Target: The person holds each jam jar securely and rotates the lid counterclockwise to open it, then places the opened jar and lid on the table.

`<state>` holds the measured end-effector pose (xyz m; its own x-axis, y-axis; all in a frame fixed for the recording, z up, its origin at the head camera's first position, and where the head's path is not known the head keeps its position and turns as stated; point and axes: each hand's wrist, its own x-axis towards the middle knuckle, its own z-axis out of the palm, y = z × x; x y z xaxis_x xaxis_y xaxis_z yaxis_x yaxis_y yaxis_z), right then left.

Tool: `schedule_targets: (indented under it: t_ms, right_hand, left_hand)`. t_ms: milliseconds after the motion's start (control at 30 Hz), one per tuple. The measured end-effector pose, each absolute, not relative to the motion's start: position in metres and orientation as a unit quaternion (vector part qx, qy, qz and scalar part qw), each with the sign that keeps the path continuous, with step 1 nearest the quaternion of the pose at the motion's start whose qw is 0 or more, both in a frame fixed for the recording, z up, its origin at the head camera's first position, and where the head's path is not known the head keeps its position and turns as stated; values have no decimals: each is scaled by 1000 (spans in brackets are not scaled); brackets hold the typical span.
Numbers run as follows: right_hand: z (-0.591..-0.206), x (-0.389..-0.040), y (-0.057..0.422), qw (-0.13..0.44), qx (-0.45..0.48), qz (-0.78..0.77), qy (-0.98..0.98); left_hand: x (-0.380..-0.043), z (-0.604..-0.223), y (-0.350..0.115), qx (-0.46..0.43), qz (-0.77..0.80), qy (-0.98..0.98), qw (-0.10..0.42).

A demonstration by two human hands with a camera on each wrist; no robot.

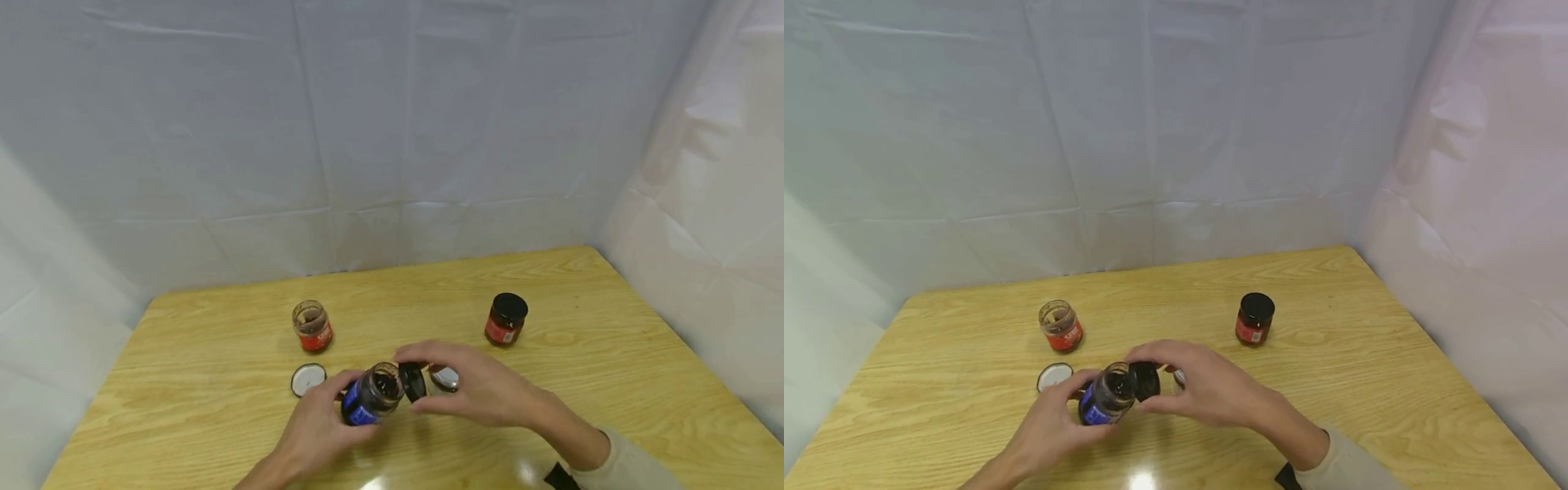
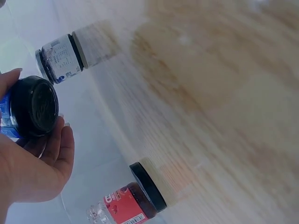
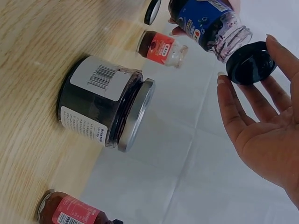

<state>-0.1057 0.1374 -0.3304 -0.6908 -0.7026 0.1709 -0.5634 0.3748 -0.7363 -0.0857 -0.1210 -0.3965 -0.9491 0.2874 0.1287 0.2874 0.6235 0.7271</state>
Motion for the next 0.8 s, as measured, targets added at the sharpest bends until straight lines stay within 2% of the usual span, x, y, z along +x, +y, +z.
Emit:
schedule_targets:
  t_ms: [500, 800]
  right_hand:
    - [-334, -104, 143, 87, -347, -406, 841]
    - [-338, -105, 141, 109, -325, -436, 832]
  left_hand:
    - [-91, -395, -116, -100, -447, -889, -5]
    - [-97, -397, -113, -79, -463, -883, -2]
